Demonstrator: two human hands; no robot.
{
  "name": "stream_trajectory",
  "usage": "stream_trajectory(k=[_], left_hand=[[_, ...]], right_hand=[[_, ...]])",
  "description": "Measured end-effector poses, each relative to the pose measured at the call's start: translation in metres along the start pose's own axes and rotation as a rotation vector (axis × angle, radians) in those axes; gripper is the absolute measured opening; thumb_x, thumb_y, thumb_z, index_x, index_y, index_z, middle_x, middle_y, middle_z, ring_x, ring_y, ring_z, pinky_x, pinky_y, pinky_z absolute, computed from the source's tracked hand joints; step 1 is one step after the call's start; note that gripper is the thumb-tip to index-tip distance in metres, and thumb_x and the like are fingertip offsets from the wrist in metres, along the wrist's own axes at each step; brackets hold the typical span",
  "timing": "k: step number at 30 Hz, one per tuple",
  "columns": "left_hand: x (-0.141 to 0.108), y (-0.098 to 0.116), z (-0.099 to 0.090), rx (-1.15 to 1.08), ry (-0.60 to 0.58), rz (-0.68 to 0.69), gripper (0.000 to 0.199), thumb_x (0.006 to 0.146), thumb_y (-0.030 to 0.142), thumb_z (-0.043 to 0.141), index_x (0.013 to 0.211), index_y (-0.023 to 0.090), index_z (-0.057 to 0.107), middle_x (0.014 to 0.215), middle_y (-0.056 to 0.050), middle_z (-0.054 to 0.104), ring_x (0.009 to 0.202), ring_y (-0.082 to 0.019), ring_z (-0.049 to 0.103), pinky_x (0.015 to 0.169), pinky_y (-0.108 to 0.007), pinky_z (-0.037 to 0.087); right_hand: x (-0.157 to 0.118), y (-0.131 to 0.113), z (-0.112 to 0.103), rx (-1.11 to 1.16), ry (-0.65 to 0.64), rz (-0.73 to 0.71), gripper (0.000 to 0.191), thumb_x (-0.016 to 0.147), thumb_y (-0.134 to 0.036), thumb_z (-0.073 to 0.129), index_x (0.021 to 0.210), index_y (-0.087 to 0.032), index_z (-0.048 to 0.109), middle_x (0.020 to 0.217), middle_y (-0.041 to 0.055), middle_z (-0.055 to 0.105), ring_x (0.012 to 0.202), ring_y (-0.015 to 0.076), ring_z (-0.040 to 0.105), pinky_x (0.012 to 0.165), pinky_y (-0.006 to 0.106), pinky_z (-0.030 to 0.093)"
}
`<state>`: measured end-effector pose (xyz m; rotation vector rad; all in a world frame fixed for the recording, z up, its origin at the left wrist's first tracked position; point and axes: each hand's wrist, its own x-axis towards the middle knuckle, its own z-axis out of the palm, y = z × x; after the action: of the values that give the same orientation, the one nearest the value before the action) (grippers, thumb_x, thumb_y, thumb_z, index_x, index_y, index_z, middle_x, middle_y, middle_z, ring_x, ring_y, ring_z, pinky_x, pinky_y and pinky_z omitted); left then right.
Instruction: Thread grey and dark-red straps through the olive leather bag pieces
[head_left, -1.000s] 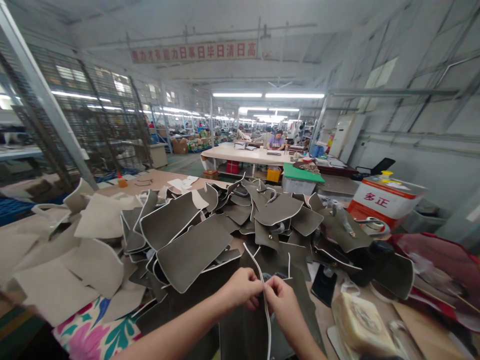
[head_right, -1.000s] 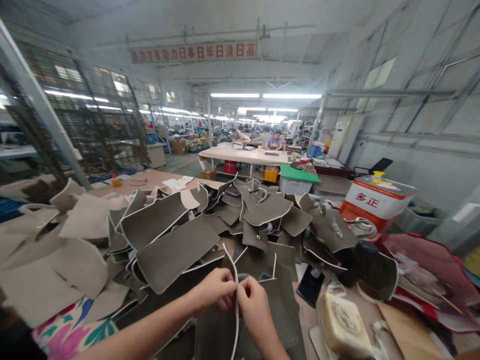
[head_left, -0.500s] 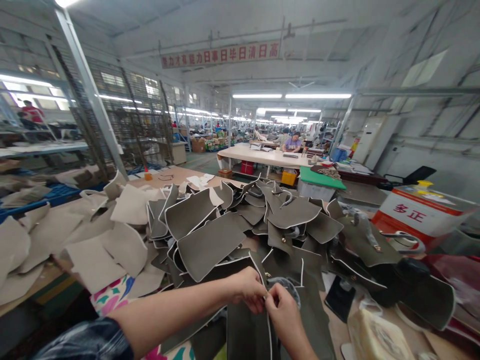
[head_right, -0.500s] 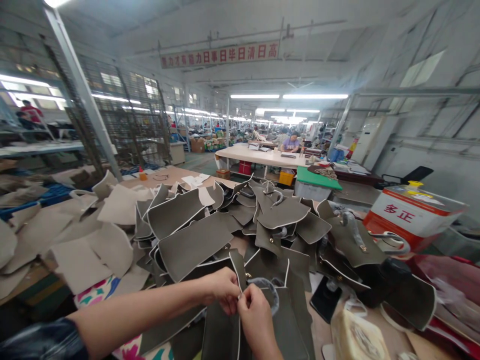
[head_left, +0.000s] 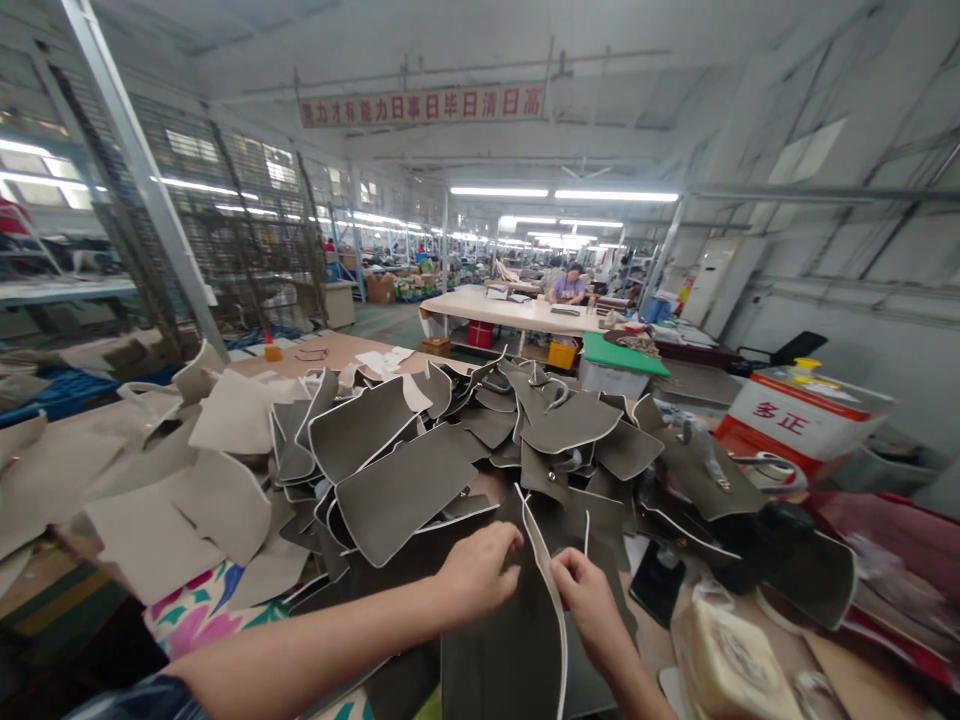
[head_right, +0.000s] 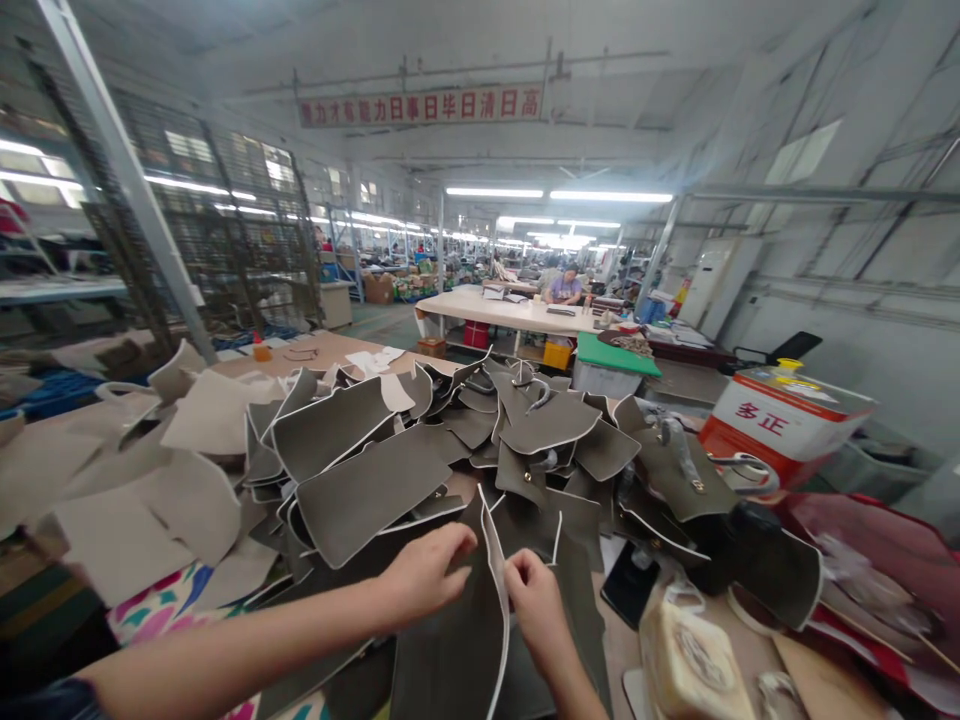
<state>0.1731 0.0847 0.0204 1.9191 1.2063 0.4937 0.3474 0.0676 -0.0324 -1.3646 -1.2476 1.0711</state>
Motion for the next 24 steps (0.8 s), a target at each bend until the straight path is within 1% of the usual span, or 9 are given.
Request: stream_trajectory(k=[2,3,5,6,12,15,18,21,24], left_hand=[[-0.005,0.003,0.003,0.257,0.083,0.355,0.043,0.076,0.013,0.048,0.118,0.019,0.046,0.132,-0.010,0.044,0.128,-0.025,0.029,0.107,-0.050,0.016],[-0.007,0.003,0.006,0.402,0.113,0.540,0.044,0.079,0.014,0.046,0.123,0.020,0.042,0.133,-0.009,0.043,0.128,-0.023,0.027,0.108,-0.048,0.012],[-0.007,0.000,0.011,0.637,0.161,0.800,0.041,0.084,0.017,0.042,0.125,0.018,0.040,0.127,-0.009,0.049,0.123,-0.020,0.036,0.108,-0.045,0.016],[-0.006,-0.002,0.013,0.697,0.183,0.852,0.040,0.085,0.019,0.042,0.125,0.017,0.039,0.125,-0.009,0.051,0.120,-0.019,0.040,0.107,-0.043,0.019],[0.001,-0.002,0.004,0.908,0.222,0.963,0.018,0.085,0.014,0.042,0.096,0.018,0.056,0.079,-0.002,0.062,0.085,-0.016,0.054,0.103,-0.041,0.024],[0.001,0.009,-0.006,0.886,0.096,1.027,0.014,0.082,0.014,0.044,0.079,0.019,0.057,0.075,0.001,0.060,0.080,-0.014,0.052,0.104,-0.037,0.023],[0.001,0.025,-0.012,0.789,-0.029,1.022,0.013,0.082,0.017,0.044,0.079,0.020,0.056,0.077,0.001,0.061,0.076,-0.012,0.054,0.099,-0.031,0.030],[0.003,0.040,-0.013,0.792,-0.073,0.970,0.011,0.080,0.019,0.046,0.077,0.018,0.056,0.075,-0.001,0.062,0.072,-0.015,0.056,0.076,-0.027,0.043],[0.007,0.048,-0.012,0.804,-0.101,0.894,0.009,0.077,0.018,0.049,0.080,0.019,0.057,0.074,-0.002,0.064,0.070,-0.017,0.058,0.060,-0.025,0.042]], right_hand=[[0.000,-0.005,0.003,0.021,-0.032,-0.010,0.026,0.070,-0.040,0.053,0.058,-0.019,0.043,0.050,-0.0063,0.039,0.047,0.0088,0.036,0.045,0.022,0.030],[0.000,-0.007,0.004,0.040,-0.048,-0.011,0.026,0.070,-0.040,0.054,0.059,-0.019,0.044,0.050,-0.0064,0.039,0.047,0.0085,0.036,0.045,0.021,0.030],[0.000,-0.009,0.004,0.093,-0.069,0.000,0.026,0.069,-0.041,0.056,0.061,-0.018,0.046,0.051,-0.0066,0.039,0.047,0.0078,0.035,0.045,0.021,0.029],[0.000,-0.010,0.003,0.120,-0.070,0.009,0.027,0.068,-0.042,0.056,0.062,-0.018,0.046,0.051,-0.0068,0.039,0.047,0.0075,0.035,0.045,0.020,0.028],[0.003,-0.010,-0.004,0.091,-0.063,0.027,0.028,0.070,-0.043,0.054,0.062,-0.019,0.042,0.051,-0.0072,0.038,0.046,0.0078,0.035,0.045,0.021,0.028],[0.012,-0.016,-0.013,-0.133,-0.011,-0.091,0.022,0.071,-0.037,0.050,0.059,-0.019,0.043,0.051,-0.0059,0.040,0.049,0.0100,0.039,0.048,0.023,0.030],[0.019,-0.029,-0.024,-0.359,0.019,-0.193,0.015,0.070,-0.029,0.049,0.060,-0.018,0.048,0.055,-0.0036,0.047,0.055,0.0121,0.043,0.053,0.024,0.032],[0.014,-0.050,-0.031,-0.437,-0.149,-0.185,0.014,0.072,-0.027,0.049,0.064,-0.017,0.054,0.061,-0.0014,0.054,0.061,0.0138,0.048,0.057,0.024,0.035],[0.000,-0.069,-0.035,-0.376,-0.368,-0.158,0.024,0.081,-0.032,0.042,0.076,-0.018,0.060,0.076,0.0006,0.061,0.074,0.0156,0.053,0.065,0.024,0.038]])
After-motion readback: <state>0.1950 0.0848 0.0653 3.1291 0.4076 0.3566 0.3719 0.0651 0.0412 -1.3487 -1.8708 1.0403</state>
